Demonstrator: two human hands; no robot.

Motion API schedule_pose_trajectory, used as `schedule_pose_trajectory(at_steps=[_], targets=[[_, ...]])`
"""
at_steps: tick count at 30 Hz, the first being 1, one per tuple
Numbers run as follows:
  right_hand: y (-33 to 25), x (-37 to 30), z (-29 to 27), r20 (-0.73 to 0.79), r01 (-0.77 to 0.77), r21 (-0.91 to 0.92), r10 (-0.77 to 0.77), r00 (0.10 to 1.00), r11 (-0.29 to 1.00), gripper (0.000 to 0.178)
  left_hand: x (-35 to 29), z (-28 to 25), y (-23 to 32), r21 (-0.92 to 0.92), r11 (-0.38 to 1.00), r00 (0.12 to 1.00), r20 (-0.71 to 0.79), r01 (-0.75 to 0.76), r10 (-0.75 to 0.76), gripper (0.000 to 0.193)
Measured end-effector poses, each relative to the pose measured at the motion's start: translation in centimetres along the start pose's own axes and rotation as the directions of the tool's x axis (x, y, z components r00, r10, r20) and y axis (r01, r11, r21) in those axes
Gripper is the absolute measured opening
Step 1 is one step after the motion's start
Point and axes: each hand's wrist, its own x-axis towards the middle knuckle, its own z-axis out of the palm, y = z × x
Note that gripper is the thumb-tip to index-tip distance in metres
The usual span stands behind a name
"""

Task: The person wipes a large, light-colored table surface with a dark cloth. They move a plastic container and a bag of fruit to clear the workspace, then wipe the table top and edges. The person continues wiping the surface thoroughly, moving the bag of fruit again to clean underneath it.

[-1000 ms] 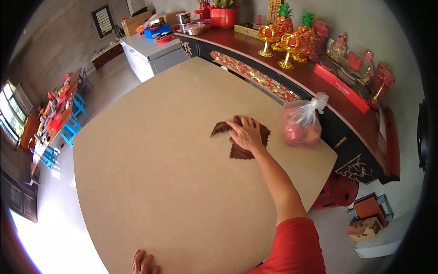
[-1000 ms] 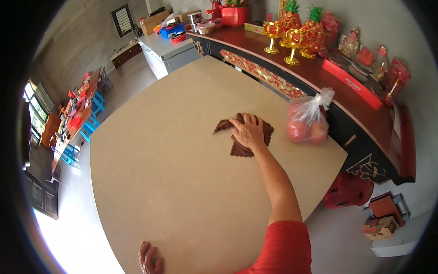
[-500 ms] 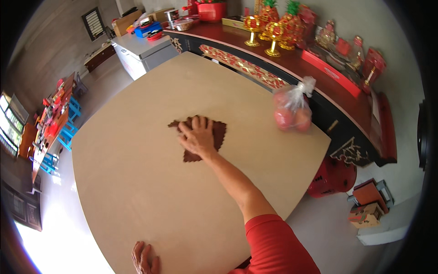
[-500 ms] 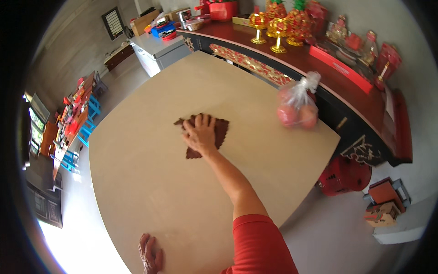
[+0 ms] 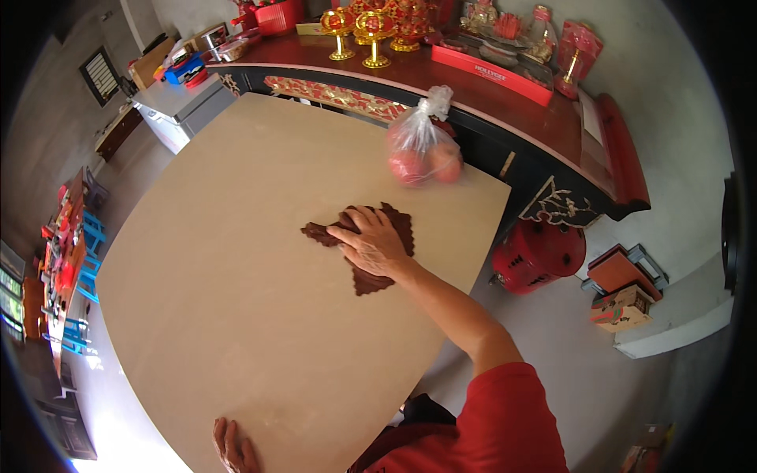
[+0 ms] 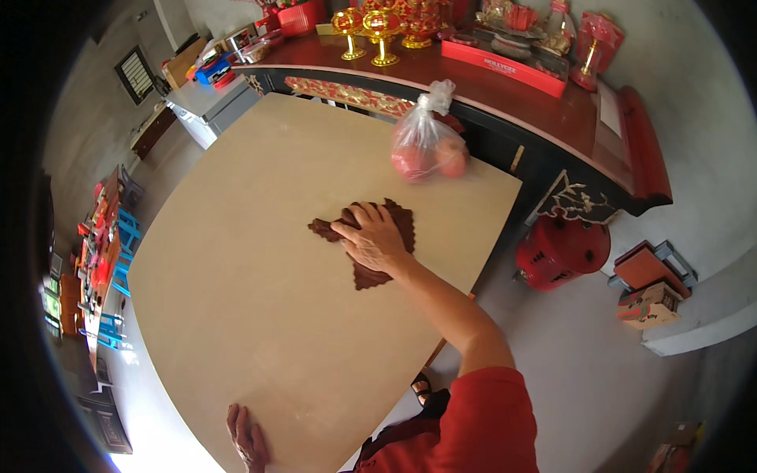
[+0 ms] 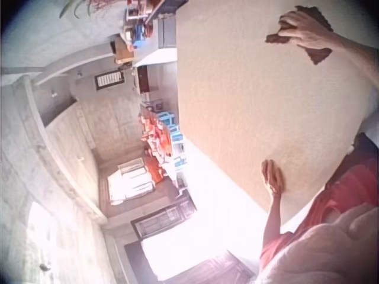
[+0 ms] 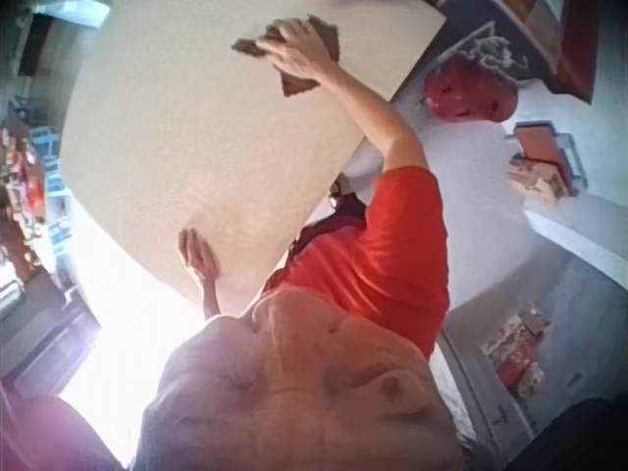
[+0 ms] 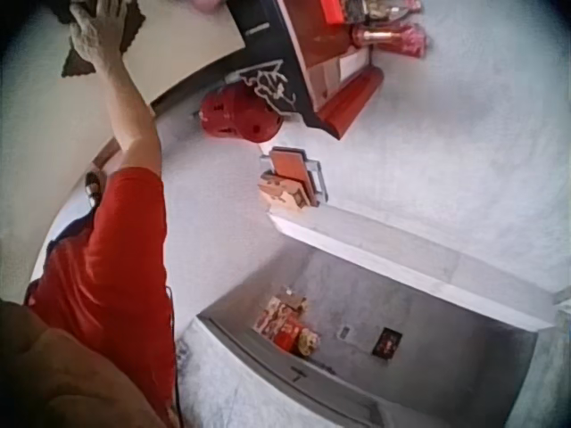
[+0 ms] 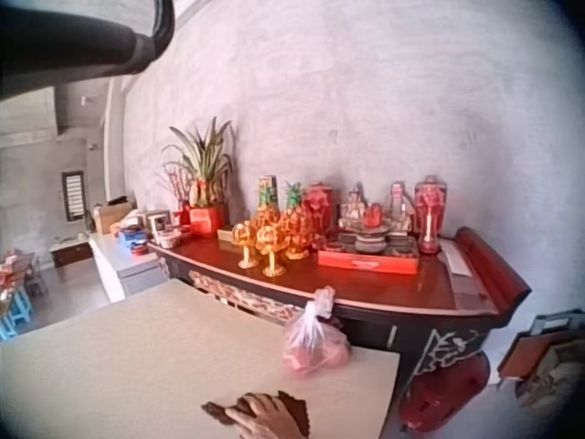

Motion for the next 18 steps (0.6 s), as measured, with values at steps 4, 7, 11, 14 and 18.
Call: schedule_pose_trajectory(at_steps=[4, 7, 11, 14, 18], targets=[[3.2, -3.4, -3.9, 0.058, -0.040, -0.040, 0.042, 0.997, 0.998, 0.044, 0.1, -0.1, 0.3, -0.012, 1.000, 1.000, 0.018, 0.020, -0.020, 0.038], [6.0, -5.0, -5.9, 0.085, -0.070, -0.056, 0.075, 0.994, 0.996, 0.044, 0.0, -0.1, 0.3, -0.022, 0.999, 0.999, 0.020, 0.031, -0.030, 0.039], [11.4, -6.8, -8.0, 0.101, -0.122, -0.128, 0.135, 0.986, 0.984, 0.042, -0.2, 0.1, -0.4, -0.025, 0.999, 1.000, 0.017, 0.025, -0.025, 0.042], [15.3, -7.5, -9.2, 0.106, -0.198, -0.200, 0.223, 0.969, 0.960, 0.040, -0.4, 0.1, -0.9, -0.027, 0.999, 0.999, 0.010, 0.039, -0.039, 0.045], [19.9, -8.3, -9.6, 0.010, -0.329, -0.343, 0.354, 0.935, 0.880, 0.038, -0.3, -0.1, -0.4, -0.005, 0.999, 0.999, 0.024, 0.041, -0.041, 0.044]])
